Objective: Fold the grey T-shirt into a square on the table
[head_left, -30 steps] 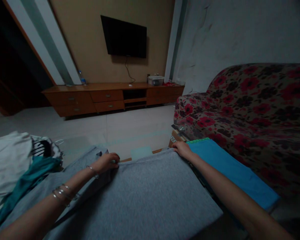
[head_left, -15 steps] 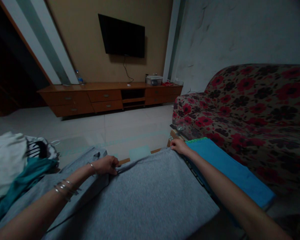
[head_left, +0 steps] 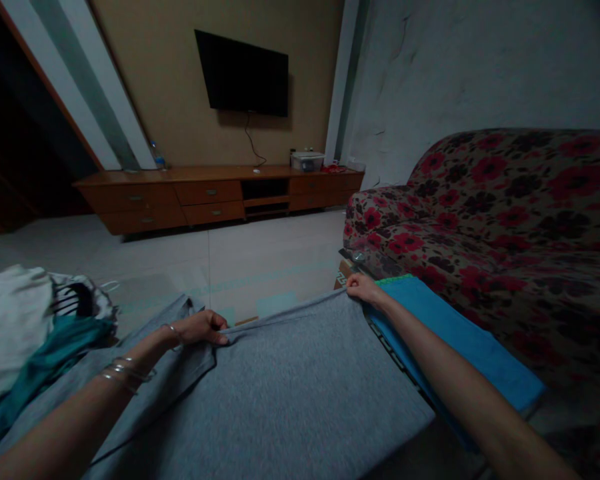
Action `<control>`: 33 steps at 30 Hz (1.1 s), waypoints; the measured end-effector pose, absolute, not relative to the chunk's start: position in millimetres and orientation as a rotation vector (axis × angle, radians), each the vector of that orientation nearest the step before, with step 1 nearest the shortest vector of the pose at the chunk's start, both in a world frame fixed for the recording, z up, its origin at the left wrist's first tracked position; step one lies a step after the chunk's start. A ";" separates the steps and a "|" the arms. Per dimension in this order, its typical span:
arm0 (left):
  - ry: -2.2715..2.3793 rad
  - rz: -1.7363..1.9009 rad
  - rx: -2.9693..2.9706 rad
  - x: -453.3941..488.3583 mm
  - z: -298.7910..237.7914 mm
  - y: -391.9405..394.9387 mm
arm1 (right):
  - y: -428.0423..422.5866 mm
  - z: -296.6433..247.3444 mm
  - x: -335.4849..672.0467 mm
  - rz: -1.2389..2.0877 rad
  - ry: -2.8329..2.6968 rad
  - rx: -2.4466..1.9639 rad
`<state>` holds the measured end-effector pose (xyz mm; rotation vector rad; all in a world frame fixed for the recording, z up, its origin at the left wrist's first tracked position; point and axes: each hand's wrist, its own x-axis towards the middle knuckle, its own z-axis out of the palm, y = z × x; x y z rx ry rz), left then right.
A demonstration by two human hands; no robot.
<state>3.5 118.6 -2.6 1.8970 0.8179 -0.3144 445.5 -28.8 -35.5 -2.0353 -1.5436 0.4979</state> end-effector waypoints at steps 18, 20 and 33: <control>1.235 -0.129 2.567 40.2 -24.9 103.8 | -24.3 -43.2 437.5 0.395 -1.740 -2.140; 1.300 -0.105 2.647 47.3 -21.6 91.8 | -24.2 -40.6 424.7 0.289 -1.724 -2.210; 1.282 0.302 2.803 56.3 -52.3 -56.7 | -65.5 -99.9 346.3 -0.125 -1.923 -2.114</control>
